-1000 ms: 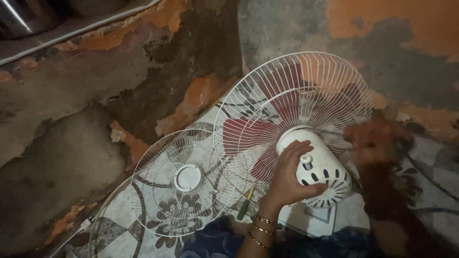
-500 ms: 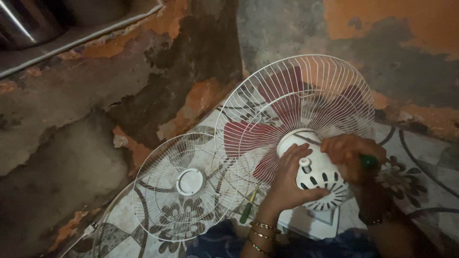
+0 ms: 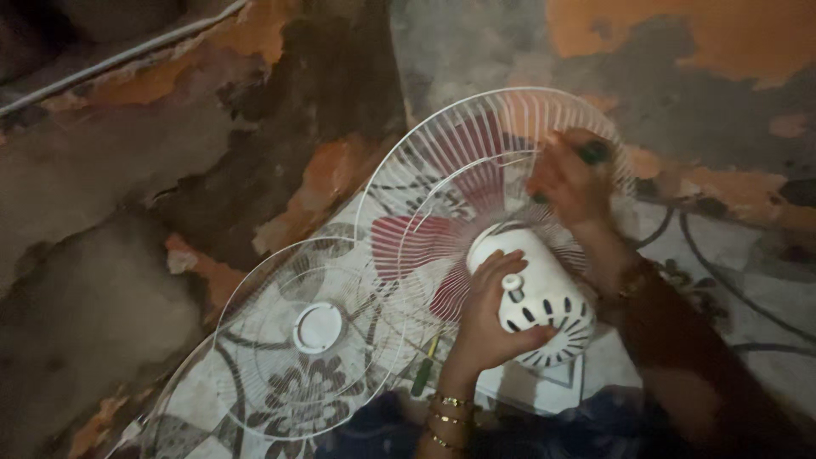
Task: The person uses a screwdriver to loosen the central hub nut of a white electric fan, then removes the front grille and the fan blades. They continue to unscrew the hub nut and remove the rear grille, fully disassembling the fan components.
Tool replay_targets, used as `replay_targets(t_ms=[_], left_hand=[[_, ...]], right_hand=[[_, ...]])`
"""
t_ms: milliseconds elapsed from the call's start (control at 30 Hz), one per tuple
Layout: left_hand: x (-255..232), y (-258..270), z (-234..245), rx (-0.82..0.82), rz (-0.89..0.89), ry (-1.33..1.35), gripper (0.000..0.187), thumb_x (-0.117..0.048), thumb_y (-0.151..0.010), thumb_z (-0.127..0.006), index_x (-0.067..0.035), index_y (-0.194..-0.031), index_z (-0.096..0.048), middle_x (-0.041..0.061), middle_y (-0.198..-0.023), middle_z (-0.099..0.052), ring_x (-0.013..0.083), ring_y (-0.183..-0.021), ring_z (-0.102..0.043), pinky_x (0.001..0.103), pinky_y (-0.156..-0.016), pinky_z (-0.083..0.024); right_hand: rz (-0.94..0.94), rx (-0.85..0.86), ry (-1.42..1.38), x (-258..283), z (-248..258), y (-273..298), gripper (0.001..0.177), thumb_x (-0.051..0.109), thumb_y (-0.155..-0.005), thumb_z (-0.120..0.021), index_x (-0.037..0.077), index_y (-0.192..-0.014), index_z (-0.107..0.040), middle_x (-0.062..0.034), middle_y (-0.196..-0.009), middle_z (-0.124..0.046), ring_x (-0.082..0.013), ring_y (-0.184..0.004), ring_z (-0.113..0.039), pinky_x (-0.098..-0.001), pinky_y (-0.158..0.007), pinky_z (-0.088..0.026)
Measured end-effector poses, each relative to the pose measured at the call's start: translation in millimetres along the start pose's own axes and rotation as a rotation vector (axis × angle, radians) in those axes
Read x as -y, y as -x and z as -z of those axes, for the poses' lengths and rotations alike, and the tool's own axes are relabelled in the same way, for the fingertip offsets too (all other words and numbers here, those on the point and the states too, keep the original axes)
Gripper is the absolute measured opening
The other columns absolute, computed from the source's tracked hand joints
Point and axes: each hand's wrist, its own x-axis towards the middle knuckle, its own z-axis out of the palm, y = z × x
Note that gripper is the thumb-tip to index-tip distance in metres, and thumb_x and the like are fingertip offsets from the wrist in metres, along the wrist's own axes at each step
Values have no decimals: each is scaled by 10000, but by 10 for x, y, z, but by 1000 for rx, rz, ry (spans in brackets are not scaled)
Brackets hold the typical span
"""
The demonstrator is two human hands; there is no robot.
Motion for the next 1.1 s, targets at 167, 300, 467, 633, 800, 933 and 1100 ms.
replay_targets(t_ms=[167,300,467,633,800,933,1100], left_hand=[[-73,-27,-12,-11,-34,-28,894,-413,-682,-904,-37,-1422,-573,200,-1565,-550,414,-1527,-434,524,-1260,-335],[-111,-60,-37,-12,8,-36,910,-422,-678,-897,-35,-1431,-563,202,-1562,-539,409,-1512,-443,509,-1240,-349],[-65,-57,-53,-2,11,-38,923,-440,-682,-906,-37,-1437,-558,197,-1564,-526,386,-1509,-453,488,-1240,-366],[-102,-37,144,50,-26,89,892,-432,-721,-894,-34,-1449,-568,188,-1558,-582,374,-1550,-458,481,-1260,-374],[-398,-315,461,243,330,208,930,-512,-653,-866,-50,-1410,-586,171,-1374,-642,392,-1216,-605,489,-982,-510],[-725,-558,290,262,376,-277,834,-598,-646,-819,-67,-1275,-688,151,-1174,-734,312,-1054,-720,417,-910,-568],[-790,-621,150,281,235,-454,896,-643,-631,-837,-21,-1257,-679,195,-1253,-663,359,-1151,-638,463,-953,-514]], right_hand=[[-180,-54,168,77,-368,-557,312,199,-1009,-678,135,-756,-507,34,-547,-430,-91,-409,-369,-309,-384,-373],[-255,-120,326,80,-476,-770,225,220,-954,-685,123,-767,-606,25,-524,-467,-104,-409,-425,-329,-396,-425],[-503,-140,123,49,-374,-945,340,224,-918,-714,149,-690,-473,33,-492,-367,-119,-391,-355,-351,-396,-395],[-299,-169,85,138,-127,-662,304,222,-994,-669,174,-737,-515,24,-535,-394,-122,-442,-375,-346,-442,-367],[414,6,119,309,279,407,389,281,-1112,-570,132,-758,-508,5,-583,-467,-113,-469,-435,-354,-443,-431],[536,-32,97,96,358,980,535,498,-1080,-596,62,-778,-531,-64,-661,-510,-144,-554,-476,-375,-569,-469],[531,-30,-103,-170,528,1061,606,646,-1007,-616,55,-883,-562,-71,-736,-546,-178,-643,-527,-381,-672,-495]])
